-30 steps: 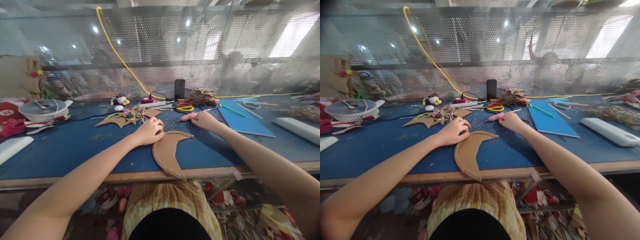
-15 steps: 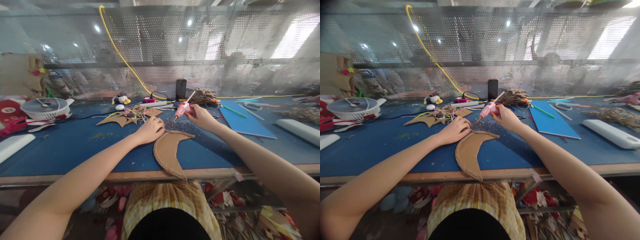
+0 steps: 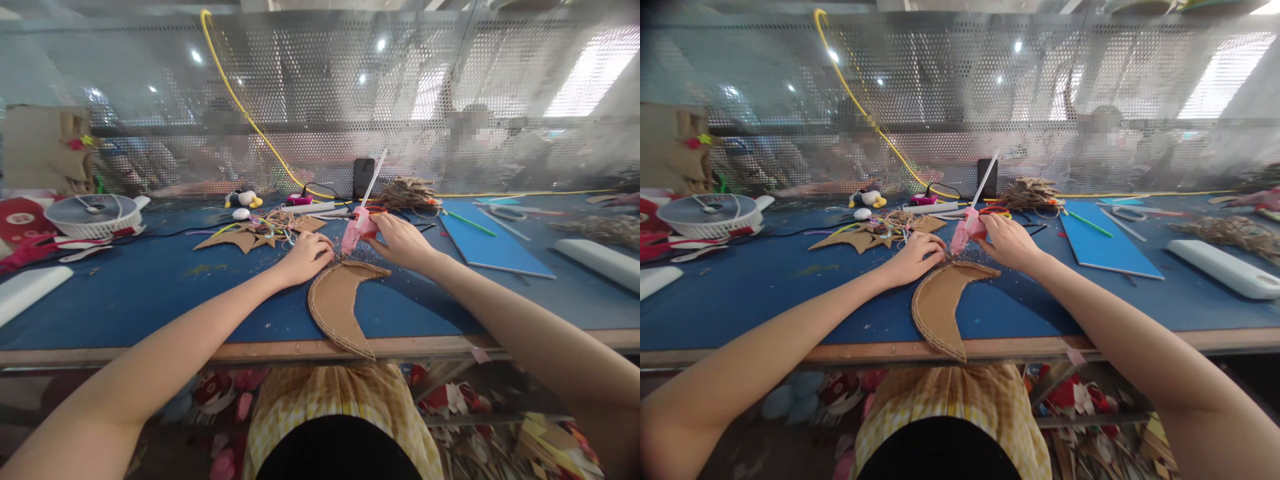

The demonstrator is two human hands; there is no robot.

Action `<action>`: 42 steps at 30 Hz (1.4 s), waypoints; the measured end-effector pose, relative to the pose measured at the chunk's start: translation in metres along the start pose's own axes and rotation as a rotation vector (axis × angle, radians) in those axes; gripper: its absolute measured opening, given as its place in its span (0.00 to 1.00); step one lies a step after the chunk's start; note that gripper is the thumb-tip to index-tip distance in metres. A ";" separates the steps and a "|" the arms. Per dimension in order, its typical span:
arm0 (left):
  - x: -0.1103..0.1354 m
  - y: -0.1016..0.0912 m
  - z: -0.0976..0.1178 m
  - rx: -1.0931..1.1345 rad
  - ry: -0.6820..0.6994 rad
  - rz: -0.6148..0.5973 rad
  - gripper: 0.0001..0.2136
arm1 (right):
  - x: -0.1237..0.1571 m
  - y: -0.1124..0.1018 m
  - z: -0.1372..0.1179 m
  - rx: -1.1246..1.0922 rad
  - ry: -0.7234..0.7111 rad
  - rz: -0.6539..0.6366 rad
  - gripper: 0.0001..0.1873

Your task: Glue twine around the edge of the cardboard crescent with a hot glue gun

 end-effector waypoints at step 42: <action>0.004 0.003 0.001 -0.077 0.057 -0.051 0.08 | 0.000 -0.016 -0.015 0.246 -0.211 0.121 0.20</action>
Point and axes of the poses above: each hand's wrist, its own x-axis away from the middle knuckle, its own y-axis out of the palm, z = x × y, the point moved 8 cm from there along -x, towards the middle knuckle, and after that the axes turned 1 degree about x, right-handed, at the moved point
